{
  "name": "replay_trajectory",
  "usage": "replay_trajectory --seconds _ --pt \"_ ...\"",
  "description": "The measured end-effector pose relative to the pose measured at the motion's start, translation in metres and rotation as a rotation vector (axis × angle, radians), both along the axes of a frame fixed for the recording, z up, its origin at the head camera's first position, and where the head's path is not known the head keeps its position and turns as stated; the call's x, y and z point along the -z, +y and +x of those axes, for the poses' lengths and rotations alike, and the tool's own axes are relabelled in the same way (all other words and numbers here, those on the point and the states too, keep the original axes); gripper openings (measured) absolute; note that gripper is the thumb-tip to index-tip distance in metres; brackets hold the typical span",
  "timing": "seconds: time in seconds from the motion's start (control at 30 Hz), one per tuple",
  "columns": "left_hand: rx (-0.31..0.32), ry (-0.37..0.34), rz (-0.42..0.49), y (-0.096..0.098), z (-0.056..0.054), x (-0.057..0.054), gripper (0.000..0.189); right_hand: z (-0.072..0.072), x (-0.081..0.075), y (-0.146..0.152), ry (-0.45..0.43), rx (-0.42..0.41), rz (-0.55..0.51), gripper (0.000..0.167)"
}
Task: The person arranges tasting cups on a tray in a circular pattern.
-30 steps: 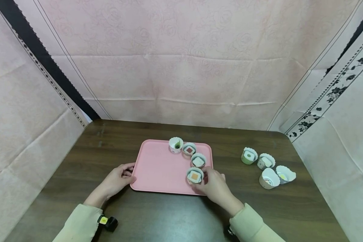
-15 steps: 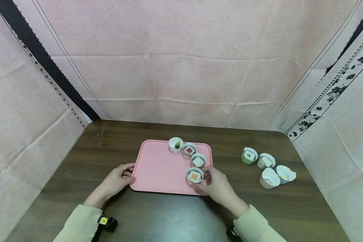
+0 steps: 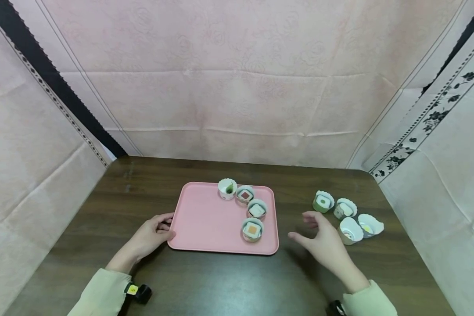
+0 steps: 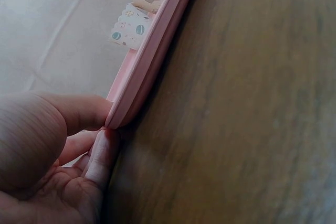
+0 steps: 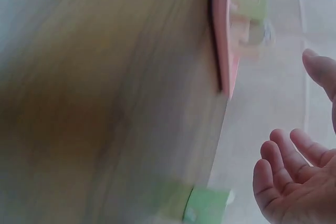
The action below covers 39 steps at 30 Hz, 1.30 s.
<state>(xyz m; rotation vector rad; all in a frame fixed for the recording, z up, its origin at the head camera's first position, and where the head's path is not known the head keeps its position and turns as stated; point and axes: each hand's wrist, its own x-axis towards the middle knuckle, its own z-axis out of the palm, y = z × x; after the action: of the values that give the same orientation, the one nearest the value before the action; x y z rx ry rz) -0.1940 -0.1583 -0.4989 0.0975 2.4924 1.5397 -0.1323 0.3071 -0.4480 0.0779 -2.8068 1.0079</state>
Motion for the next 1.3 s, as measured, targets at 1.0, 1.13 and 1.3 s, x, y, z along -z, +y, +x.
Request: replay_trajectory --seconds 1.0,1.13,1.3 --pt "-0.007 0.002 0.002 0.001 0.000 0.000 0.055 0.043 0.010 0.106 -0.018 0.363 0.085 0.075" --pt "-0.007 0.003 0.007 0.001 0.000 0.000 0.055 0.041 0.013 0.106 -0.019 0.361 0.078 0.077" --pt "-0.005 0.007 0.008 0.000 0.000 0.000 0.055 0.038 0.015 0.108 -0.027 0.346 0.064 0.078"
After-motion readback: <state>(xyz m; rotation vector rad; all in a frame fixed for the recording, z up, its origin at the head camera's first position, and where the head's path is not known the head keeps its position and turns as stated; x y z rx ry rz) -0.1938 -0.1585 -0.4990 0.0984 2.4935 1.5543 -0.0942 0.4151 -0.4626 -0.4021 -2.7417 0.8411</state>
